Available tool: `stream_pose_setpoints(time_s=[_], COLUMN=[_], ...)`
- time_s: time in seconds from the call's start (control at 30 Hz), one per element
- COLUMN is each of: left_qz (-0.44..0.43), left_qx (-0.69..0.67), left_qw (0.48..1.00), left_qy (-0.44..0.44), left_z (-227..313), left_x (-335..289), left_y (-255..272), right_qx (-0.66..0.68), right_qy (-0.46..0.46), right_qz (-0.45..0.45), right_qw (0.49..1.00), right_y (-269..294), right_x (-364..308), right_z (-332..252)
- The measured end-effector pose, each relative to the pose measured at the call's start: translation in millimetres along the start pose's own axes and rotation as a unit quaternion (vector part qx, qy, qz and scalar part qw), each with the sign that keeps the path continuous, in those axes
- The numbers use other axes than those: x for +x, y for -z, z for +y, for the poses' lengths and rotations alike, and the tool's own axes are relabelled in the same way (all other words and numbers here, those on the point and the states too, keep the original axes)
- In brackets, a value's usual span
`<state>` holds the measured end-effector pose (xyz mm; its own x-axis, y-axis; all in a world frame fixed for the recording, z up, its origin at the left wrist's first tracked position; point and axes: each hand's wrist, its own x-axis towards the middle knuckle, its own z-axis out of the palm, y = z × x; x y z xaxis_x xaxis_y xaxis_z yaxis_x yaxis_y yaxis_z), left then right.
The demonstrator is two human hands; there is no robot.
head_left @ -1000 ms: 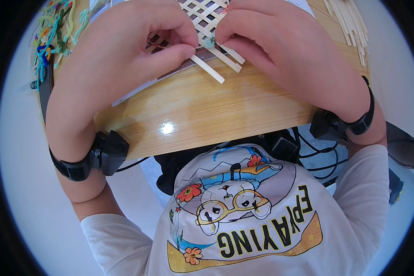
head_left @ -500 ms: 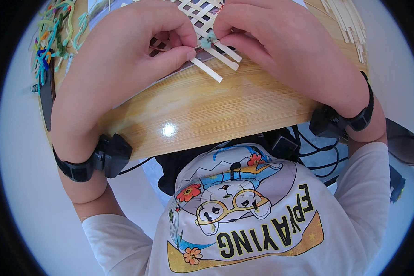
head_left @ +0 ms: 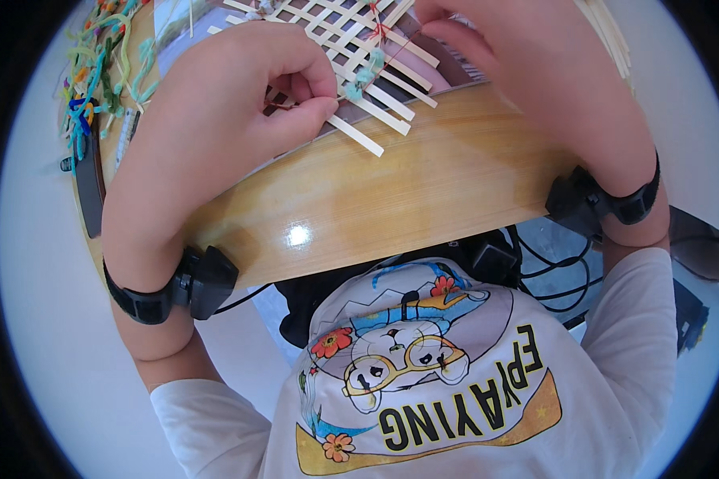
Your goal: The person is weaving thin wooden or bamboo strips together, securing them with red string to create a pattern.
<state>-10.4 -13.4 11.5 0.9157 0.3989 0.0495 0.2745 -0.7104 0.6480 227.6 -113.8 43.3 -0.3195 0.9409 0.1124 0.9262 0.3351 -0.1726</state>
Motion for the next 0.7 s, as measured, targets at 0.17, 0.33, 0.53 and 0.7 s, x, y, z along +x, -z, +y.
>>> stream_pose_setpoints(time_s=[0.17,0.33,0.53,0.7], left_qz=[0.008,0.03,0.073,0.064], left_qx=[0.008,0.038,0.053,0.069], left_qw=[1.0,0.999,0.996,0.995], left_qy=[0.002,-0.015,0.019,0.031], left_z=[6,4,1,5], left_x=[3,1,6,9], left_y=[2,3,-2,1], right_qx=[-0.026,0.079,0.486,0.626], right_qy=[-0.004,-0.061,-0.226,-0.122], right_qz=[0.122,0.197,0.13,0.121], right_qw=[0.992,0.975,0.834,0.761], right_y=[8,-3,-7,-19], right_x=[3,16,21,21], right_z=[20,45,64,80])
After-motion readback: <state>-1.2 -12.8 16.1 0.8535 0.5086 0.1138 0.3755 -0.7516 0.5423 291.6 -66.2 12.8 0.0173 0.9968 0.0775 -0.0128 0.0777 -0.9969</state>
